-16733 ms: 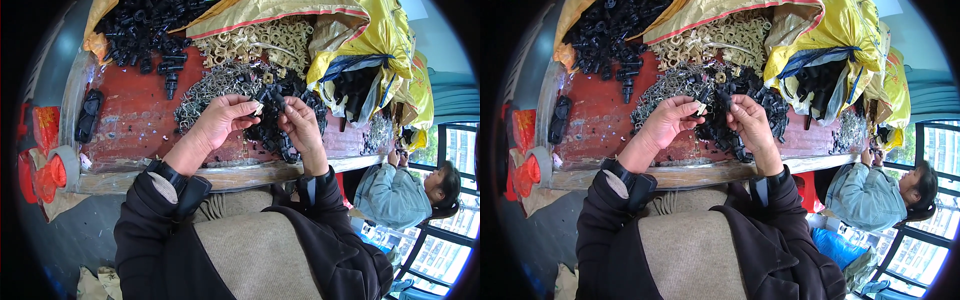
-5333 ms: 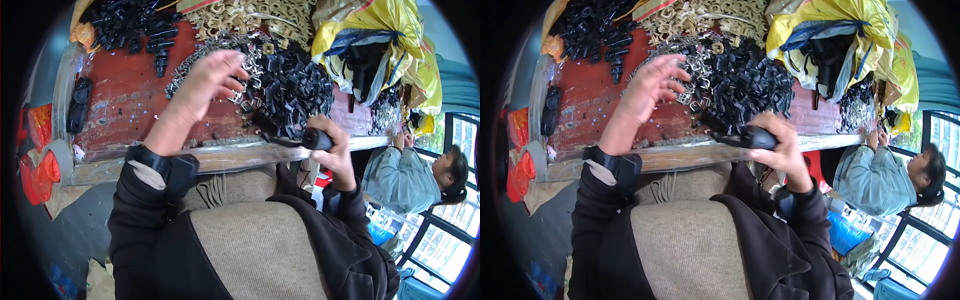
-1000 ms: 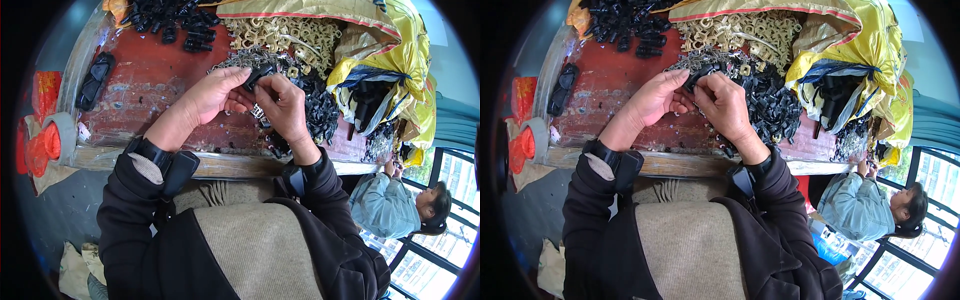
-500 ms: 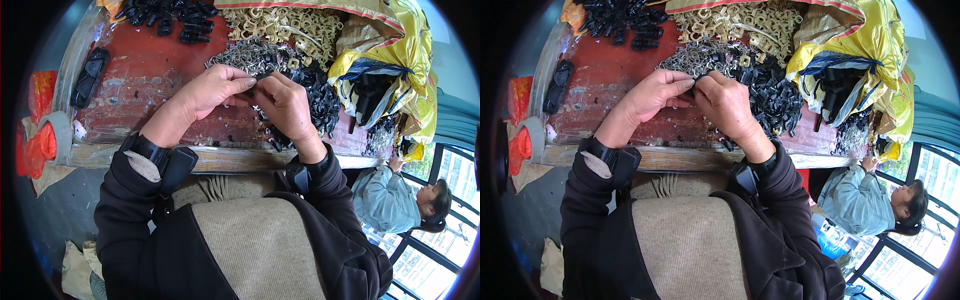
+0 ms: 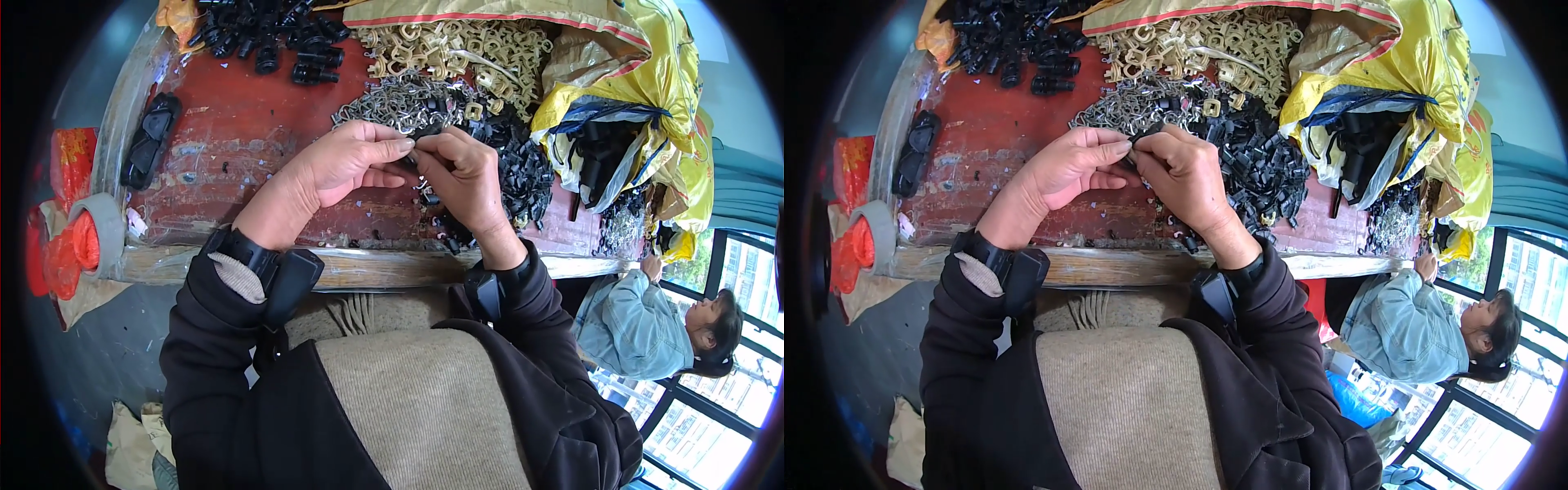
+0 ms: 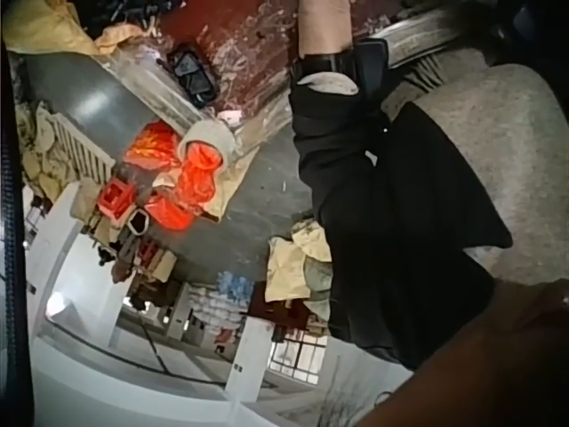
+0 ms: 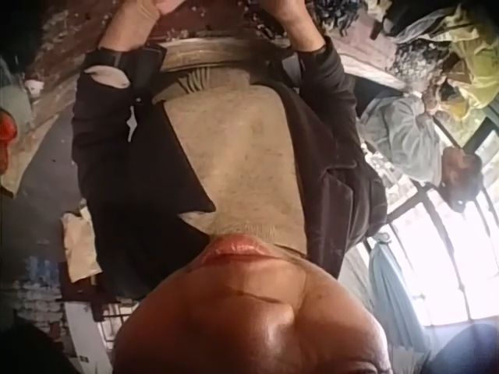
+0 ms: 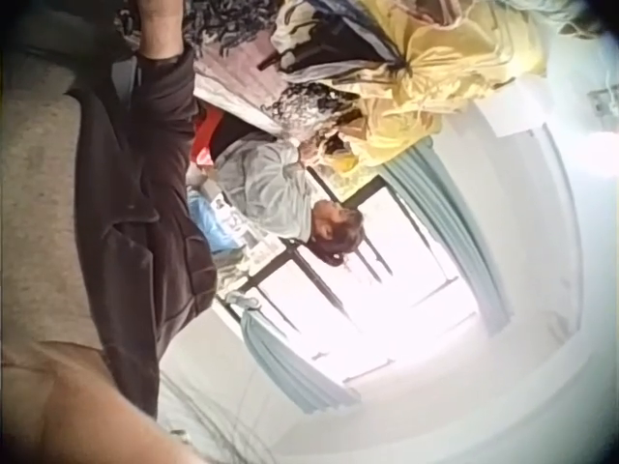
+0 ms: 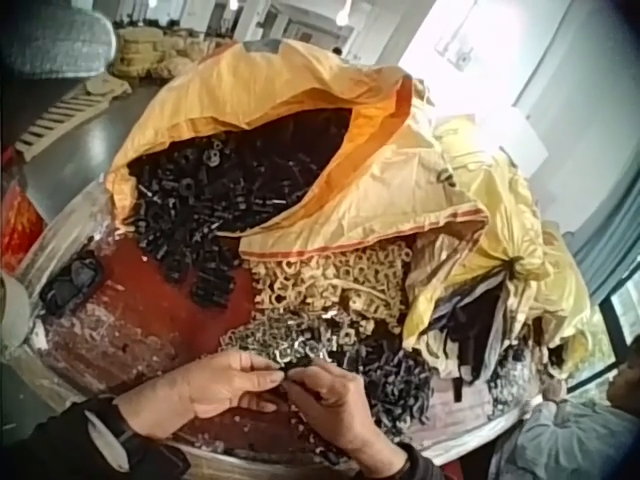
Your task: Assembling small black plastic components with metal springs and connectors at a factory workstation.
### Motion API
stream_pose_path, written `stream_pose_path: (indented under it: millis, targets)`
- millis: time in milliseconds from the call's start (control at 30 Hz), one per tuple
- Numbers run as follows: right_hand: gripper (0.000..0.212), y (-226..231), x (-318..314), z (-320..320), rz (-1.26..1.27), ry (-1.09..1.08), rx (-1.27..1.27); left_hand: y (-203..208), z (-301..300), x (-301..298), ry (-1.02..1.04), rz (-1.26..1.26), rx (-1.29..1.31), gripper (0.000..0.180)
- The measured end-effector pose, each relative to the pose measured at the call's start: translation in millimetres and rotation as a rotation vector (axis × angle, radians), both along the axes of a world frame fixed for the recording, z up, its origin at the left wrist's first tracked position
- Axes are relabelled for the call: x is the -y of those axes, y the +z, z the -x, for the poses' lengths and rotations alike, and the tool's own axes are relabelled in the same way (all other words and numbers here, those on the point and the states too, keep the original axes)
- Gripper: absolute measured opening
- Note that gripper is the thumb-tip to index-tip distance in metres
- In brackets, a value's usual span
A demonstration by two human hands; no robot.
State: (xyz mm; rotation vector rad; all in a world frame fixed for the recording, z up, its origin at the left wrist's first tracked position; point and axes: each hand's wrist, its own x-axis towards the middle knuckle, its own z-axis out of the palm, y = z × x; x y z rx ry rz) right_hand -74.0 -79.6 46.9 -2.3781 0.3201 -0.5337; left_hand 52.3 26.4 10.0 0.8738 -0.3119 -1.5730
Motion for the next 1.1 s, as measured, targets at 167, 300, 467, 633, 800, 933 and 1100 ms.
stream_pose_path:
  millis: [167,300,467,633,800,933,1100]
  targets:
    - [0.015,0,3,17,-0.066,-0.011,0.038,0,-1,-1,-0.026,0.040,-0.087,0.019]
    - [0.022,1,3,29,-0.062,0.062,0.043,1,-2,0,-0.047,0.065,-0.095,0.014]
    - [0.032,0,6,34,0.135,0.177,-0.019,0,-1,3,-0.074,0.044,-0.081,0.014]
    - [0.039,-1,6,33,0.225,0.211,-0.122,-2,0,2,-0.107,0.035,-0.022,0.019]
    - [0.039,-2,4,29,0.227,0.203,-0.160,-5,-2,1,-0.106,0.032,-0.030,0.019]
    - [0.034,2,0,25,-0.099,0.163,-0.161,-2,-2,0,-0.081,0.030,-0.067,0.020]
    - [0.026,0,12,40,-0.020,-0.014,-0.018,-4,-3,4,-0.058,0.038,-0.106,0.021]
